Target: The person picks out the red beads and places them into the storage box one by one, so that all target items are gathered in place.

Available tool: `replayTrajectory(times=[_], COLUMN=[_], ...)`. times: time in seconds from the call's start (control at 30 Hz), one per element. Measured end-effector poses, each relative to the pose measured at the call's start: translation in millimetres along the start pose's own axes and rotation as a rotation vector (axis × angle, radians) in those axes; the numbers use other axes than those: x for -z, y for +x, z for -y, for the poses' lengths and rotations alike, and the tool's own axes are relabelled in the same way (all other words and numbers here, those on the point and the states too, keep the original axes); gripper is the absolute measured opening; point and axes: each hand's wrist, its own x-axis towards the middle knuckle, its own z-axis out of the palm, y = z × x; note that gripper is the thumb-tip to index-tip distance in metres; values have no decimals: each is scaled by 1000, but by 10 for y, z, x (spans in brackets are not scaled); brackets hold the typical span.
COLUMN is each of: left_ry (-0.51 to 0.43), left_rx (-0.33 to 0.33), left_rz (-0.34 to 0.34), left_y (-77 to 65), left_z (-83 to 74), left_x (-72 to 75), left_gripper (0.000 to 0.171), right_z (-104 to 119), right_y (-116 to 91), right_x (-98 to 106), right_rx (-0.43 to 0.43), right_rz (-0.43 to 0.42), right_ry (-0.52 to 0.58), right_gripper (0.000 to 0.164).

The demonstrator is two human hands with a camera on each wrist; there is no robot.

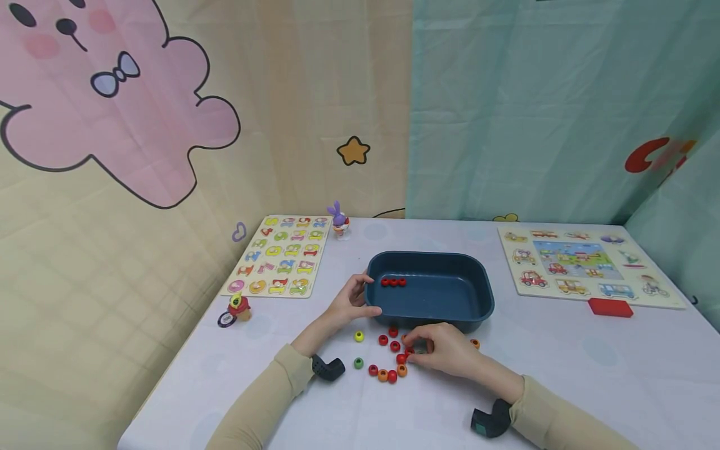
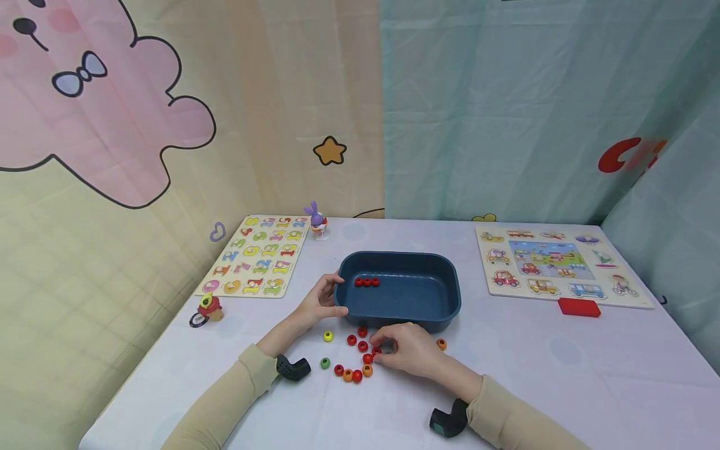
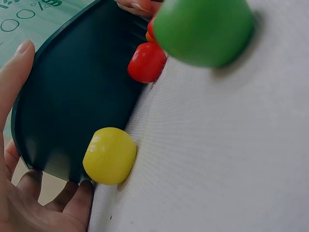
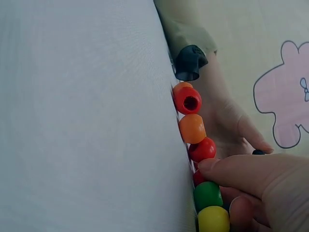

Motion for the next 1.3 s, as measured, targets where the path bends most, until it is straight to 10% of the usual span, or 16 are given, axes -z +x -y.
replayTrajectory(times=[0.3, 0.67, 1.03, 1.3], left_ry=[-32, -26, -35, -18], left_rx=[17, 27, -27, -40], left_rz=[25, 42, 14, 19], left_y=[-1, 3, -8, 8], left_z=[-21, -46, 28, 44], left_x=[6, 22, 22, 23], left_gripper=[60, 58, 57, 55], right_z=[83, 261, -94, -358], right_y=[-19, 305, 1043, 1215], right_x=[98, 820, 1162, 1094], right_rx=[30, 218, 23, -42], right_rz=[-2, -86, -92, -6], right_ry=[-36, 64, 307, 412], right_gripper=[25, 24, 37, 32])
